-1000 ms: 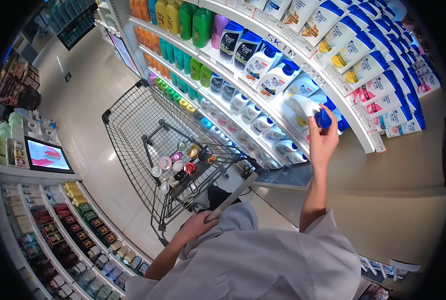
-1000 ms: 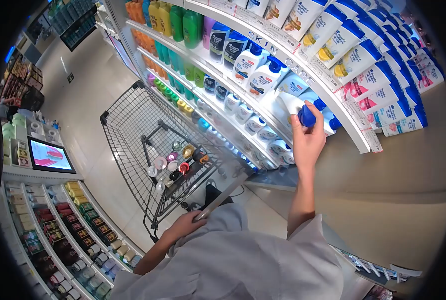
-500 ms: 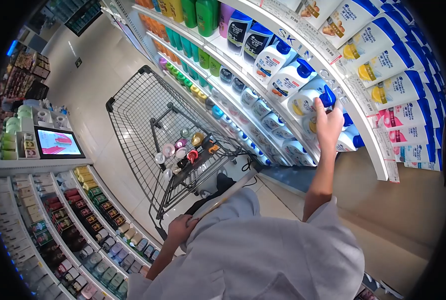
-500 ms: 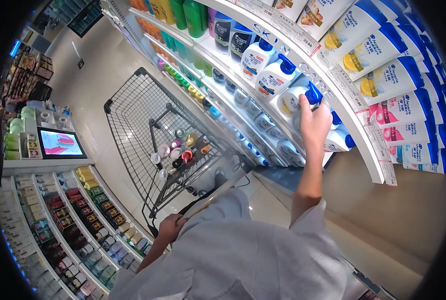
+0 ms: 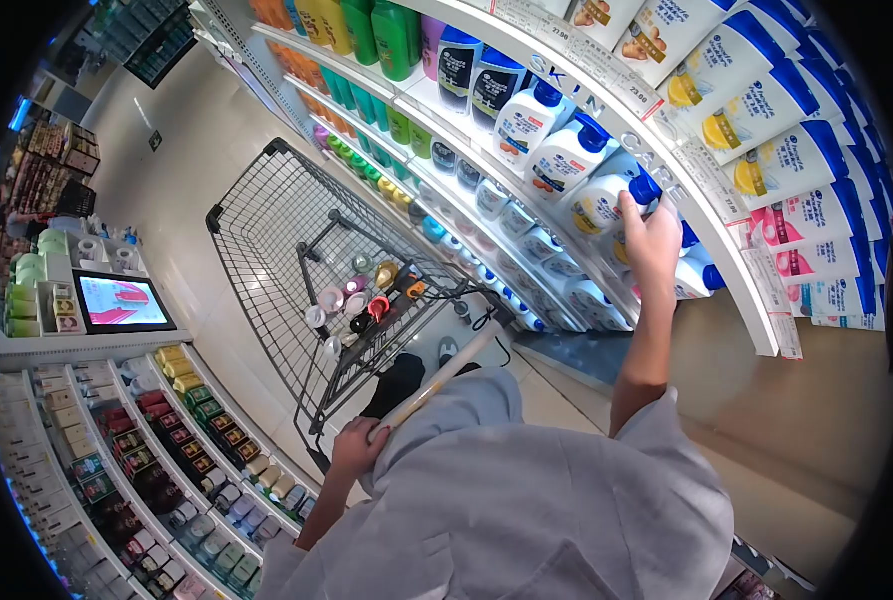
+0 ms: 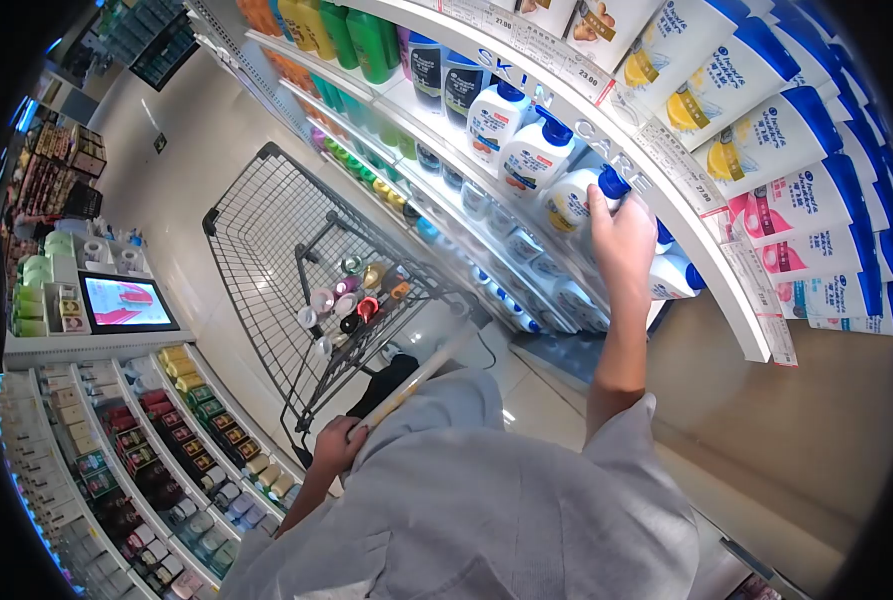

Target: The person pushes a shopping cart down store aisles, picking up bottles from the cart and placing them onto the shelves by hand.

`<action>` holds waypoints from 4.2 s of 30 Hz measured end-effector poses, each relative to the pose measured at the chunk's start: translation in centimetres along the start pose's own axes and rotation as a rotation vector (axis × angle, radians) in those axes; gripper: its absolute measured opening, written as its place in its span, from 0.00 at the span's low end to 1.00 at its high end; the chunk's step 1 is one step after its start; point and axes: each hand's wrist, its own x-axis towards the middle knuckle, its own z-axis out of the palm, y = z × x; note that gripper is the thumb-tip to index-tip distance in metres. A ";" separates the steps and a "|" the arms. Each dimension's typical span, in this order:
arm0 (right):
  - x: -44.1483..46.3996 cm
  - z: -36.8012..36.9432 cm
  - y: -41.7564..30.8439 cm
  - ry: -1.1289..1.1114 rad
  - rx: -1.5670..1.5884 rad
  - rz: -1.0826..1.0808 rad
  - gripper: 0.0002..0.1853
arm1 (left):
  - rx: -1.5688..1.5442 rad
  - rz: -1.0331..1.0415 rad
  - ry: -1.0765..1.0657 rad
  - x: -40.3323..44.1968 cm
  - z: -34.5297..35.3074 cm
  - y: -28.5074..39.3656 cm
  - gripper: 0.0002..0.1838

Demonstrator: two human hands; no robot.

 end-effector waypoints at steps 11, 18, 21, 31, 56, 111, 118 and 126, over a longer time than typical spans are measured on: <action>-14.4 7.4 -8.9 -0.123 0.381 -0.304 0.22 | -0.109 -0.070 -0.075 2.8 -1.4 -2.6 0.19; -20.0 20.4 -13.2 -0.629 0.236 -0.820 0.23 | -0.225 -0.007 0.042 4.8 -3.7 -7.9 0.17; -20.6 24.1 -15.1 -0.790 0.094 -0.787 0.25 | -0.267 -0.116 0.070 5.7 -7.8 -6.8 0.18; -19.8 30.0 -23.9 -0.854 -0.004 -0.664 0.23 | -0.220 -0.090 0.291 10.1 -14.5 -13.5 0.17; -15.8 42.0 -41.1 -0.621 -0.048 -1.009 0.34 | -0.038 -0.295 0.667 19.8 -29.2 -26.3 0.18; -8.0 51.6 -48.1 -1.192 0.050 -2.174 0.17 | -0.267 -1.109 1.025 20.7 -13.5 -6.9 0.16; -8.8 52.3 -51.2 -1.176 -0.011 -2.330 0.18 | -0.309 -1.213 1.048 22.9 -12.3 -4.5 0.15; -11.5 55.3 -56.0 -1.165 0.042 -2.469 0.19 | -0.322 -1.393 1.115 25.6 -13.7 -4.9 0.15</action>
